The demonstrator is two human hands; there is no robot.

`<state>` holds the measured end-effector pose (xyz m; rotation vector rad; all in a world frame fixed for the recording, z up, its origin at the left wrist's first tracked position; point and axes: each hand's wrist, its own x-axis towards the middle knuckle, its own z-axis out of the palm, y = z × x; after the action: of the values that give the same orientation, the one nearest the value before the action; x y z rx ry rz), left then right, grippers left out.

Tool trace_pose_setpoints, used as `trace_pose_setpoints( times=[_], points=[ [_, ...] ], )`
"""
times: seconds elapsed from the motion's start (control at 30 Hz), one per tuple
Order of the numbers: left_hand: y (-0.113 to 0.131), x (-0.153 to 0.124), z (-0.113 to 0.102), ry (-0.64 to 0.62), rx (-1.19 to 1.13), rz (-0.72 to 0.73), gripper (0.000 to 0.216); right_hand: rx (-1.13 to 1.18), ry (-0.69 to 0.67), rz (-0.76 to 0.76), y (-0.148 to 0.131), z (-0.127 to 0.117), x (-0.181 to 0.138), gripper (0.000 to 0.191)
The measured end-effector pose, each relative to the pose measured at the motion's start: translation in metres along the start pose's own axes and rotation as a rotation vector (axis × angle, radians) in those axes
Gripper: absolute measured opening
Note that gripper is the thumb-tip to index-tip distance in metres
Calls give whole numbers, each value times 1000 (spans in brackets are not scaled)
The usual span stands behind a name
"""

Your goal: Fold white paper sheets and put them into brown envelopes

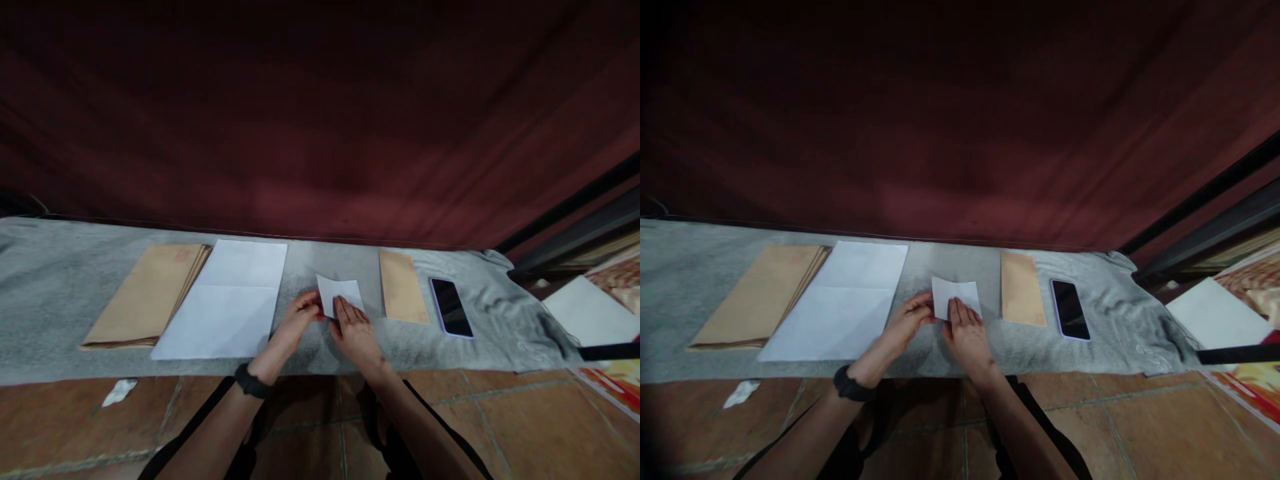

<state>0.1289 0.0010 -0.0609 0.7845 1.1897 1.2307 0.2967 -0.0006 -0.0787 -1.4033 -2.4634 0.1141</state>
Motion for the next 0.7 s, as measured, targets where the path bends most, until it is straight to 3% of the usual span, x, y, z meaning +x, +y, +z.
trace_pose_setpoints(
  times=[0.13,0.3,0.43,0.57,0.7],
  points=[
    [-4,-1,0,-48,42,13,42,238,33,107,8,-10,6,45],
    [-3,-2,2,125,78,44,55,1031,238,417,7,-22,14,35],
    [-3,-5,5,125,18,-1,75,1625,312,616,-1,-22,17,36],
    [-4,-3,0,108,42,22,87,1753,234,686,1,-18,14,33],
    [-3,4,-11,57,85,51,96,1637,248,782,18,-12,10,36]
  ],
)
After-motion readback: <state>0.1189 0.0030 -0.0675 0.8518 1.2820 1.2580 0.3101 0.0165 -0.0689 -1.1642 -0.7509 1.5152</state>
